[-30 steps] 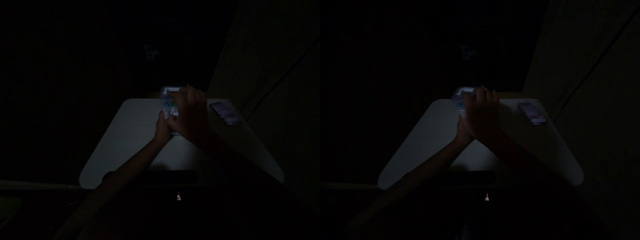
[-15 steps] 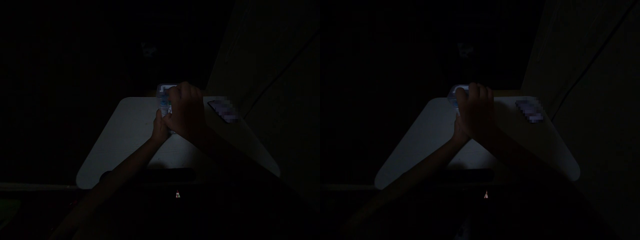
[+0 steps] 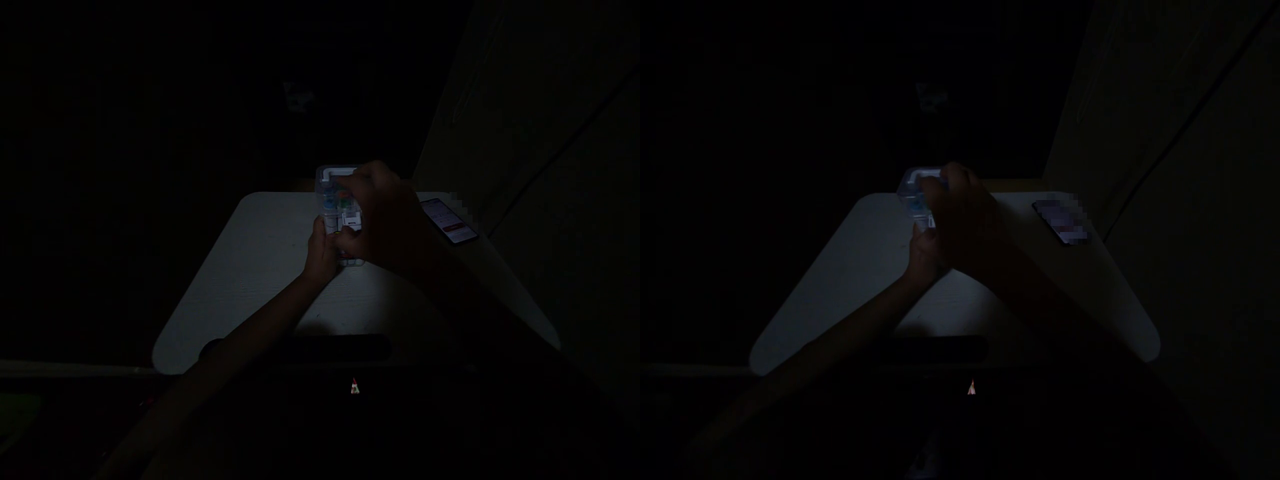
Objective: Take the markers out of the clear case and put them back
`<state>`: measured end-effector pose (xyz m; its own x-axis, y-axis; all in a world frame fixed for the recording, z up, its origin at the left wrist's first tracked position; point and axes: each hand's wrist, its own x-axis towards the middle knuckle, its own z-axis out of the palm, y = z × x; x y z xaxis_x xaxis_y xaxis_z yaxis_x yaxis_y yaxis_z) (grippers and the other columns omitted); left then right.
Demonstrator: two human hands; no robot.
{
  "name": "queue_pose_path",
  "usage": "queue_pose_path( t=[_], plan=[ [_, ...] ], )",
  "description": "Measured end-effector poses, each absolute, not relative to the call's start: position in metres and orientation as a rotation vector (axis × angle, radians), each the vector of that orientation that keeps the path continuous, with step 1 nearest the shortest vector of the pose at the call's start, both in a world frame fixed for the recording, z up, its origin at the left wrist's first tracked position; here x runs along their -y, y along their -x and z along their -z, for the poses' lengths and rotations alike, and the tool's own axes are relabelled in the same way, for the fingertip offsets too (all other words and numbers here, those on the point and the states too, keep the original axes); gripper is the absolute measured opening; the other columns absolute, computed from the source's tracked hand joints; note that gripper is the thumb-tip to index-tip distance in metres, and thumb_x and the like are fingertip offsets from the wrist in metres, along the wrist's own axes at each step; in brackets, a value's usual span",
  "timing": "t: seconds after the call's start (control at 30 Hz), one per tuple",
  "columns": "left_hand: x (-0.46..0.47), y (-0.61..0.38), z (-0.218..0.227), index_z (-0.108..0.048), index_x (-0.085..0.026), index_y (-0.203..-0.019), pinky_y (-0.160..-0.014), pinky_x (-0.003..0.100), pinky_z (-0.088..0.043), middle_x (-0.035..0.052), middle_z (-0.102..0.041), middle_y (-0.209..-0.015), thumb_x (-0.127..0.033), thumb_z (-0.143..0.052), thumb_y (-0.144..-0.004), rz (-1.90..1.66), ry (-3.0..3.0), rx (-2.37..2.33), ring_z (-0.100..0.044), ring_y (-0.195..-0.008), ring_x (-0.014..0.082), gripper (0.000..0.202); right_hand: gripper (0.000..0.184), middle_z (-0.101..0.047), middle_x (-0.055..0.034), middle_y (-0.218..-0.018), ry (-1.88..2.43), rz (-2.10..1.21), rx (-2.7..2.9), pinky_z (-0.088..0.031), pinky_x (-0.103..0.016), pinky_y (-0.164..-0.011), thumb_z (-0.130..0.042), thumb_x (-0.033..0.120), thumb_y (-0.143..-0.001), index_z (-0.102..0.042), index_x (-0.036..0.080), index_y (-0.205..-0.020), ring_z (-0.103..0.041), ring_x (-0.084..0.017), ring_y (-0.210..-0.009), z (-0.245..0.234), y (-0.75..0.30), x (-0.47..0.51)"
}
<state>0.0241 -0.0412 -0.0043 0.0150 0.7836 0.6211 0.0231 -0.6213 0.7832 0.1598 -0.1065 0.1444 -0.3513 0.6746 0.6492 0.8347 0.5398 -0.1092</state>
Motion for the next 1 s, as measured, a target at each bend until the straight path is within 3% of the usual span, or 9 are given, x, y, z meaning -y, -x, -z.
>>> queue_pose_path(
  t=[0.17, 0.33, 0.53, 1.0],
  plan=[
    [0.039, -0.024, 0.007, -0.057, -0.02, -0.118, -0.076, 0.036, -0.056, 0.0075, -0.07, -0.099, -0.071, -0.043, -0.094, -1.704, -1.792, -0.823, -0.068, -0.088, 0.0225, 0.058, 0.057, -0.063, -0.0144, -0.128, 1.232, 0.318, 2.121, -0.055, -0.046, -0.097, -0.068, 0.029, -0.077, -0.063, 0.014, -0.132, -0.064, -0.03, -0.117, -0.147, -0.161, 0.115],
    [0.041, -0.024, 0.004, -0.055, -0.021, -0.121, -0.07, 0.035, -0.054, 0.0081, -0.068, -0.098, -0.073, -0.037, -0.095, -1.73, -1.837, -0.796, -0.067, -0.084, 0.0213, 0.061, 0.044, -0.063, -0.0116, -0.134, 1.295, 0.297, 2.121, -0.052, -0.042, -0.102, -0.054, 0.026, -0.093, -0.063, 0.021, -0.136, -0.062, -0.026, -0.121, -0.147, -0.163, 0.113],
    [0.04, -0.024, 0.006, -0.055, -0.021, -0.124, -0.072, 0.036, -0.053, 0.0094, -0.068, -0.102, -0.076, -0.034, -0.093, -1.737, -1.828, -0.788, -0.066, -0.088, 0.0221, 0.067, 0.04, -0.063, -0.0107, -0.134, 1.353, 0.31, 2.104, -0.047, -0.043, -0.11, -0.058, 0.029, -0.095, -0.066, 0.023, -0.134, -0.058, -0.027, -0.126, -0.146, -0.16, 0.108],
    [0.039, -0.024, 0.008, -0.055, -0.021, -0.127, -0.073, 0.037, -0.053, 0.0099, -0.069, -0.105, -0.081, -0.036, -0.09, -1.691, -1.758, -0.764, -0.066, -0.088, 0.0229, 0.073, 0.037, -0.058, -0.0109, -0.127, 1.28, 0.369, 2.051, -0.048, -0.044, -0.108, -0.054, 0.033, -0.098, -0.066, 0.023, -0.132, -0.052, -0.027, -0.125, -0.133, -0.162, 0.1]
  ],
)
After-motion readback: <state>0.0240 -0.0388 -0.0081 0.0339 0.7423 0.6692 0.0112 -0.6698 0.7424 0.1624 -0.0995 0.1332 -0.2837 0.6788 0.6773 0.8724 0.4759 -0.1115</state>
